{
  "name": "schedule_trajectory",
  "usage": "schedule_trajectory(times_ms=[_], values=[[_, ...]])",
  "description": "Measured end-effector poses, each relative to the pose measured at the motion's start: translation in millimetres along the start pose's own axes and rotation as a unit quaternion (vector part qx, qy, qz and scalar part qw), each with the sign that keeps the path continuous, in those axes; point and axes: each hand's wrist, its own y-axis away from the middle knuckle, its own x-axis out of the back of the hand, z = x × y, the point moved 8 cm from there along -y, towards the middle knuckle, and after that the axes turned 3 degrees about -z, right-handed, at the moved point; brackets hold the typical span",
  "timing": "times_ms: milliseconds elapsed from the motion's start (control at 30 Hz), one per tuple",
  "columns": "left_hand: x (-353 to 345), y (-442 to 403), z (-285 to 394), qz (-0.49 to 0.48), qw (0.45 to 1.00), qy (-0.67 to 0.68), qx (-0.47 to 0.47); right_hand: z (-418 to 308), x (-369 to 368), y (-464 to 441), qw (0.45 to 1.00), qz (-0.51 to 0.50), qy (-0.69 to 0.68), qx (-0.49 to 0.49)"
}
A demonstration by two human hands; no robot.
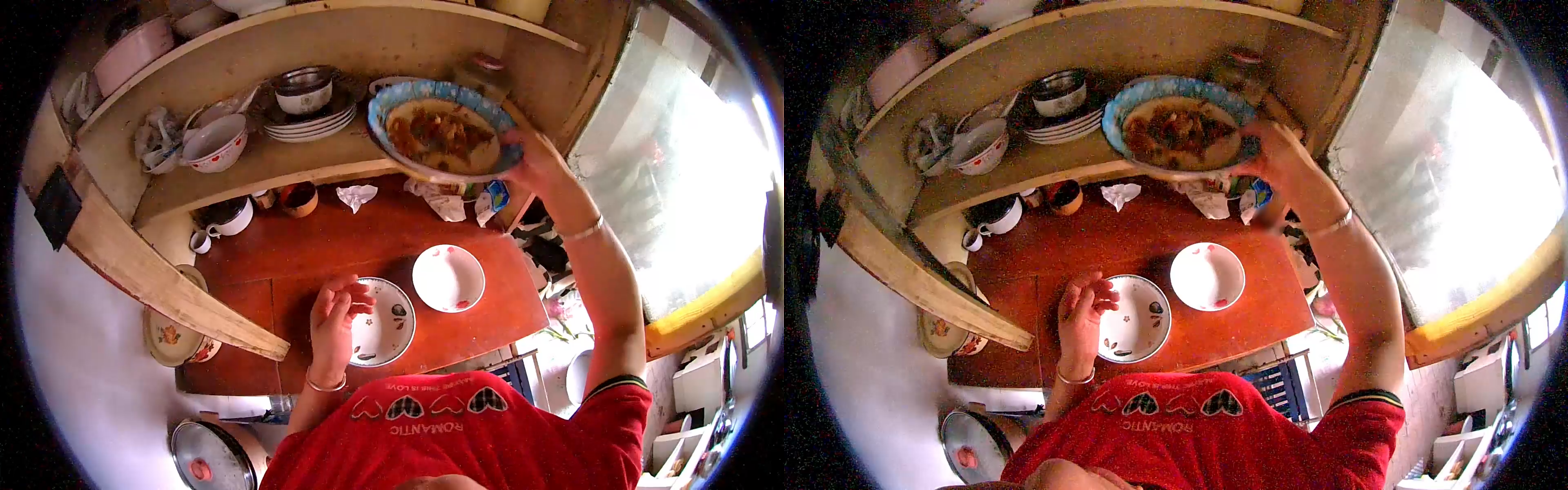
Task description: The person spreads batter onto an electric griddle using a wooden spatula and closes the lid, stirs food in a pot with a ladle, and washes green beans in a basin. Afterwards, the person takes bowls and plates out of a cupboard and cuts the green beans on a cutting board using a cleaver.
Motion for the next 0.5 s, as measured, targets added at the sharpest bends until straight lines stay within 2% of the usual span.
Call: schedule_trajectory(times_ms=[100,200,367,467,500], values=[[10,10,3,0.016,1.000,-0.004,-0.007,-38,-40,7,0.994,0.087,0.050,0.040],[23,19,9,0.055,0.998,-0.012,-0.023,-42,-14,-74,0.996,0.021,0.078,0.032],[38,25,15,0.090,0.994,-0.023,-0.049,-29,-2,-143,0.999,0.024,0.026,0.001],[6,-20,43,0.095,0.982,-0.119,-0.109,-28,-7,-161,0.999,0.041,0.014,0.005],[-11,-42,50,0.049,0.984,-0.097,-0.141,-25,-7,-161,0.998,0.055,0.001,0.010]])
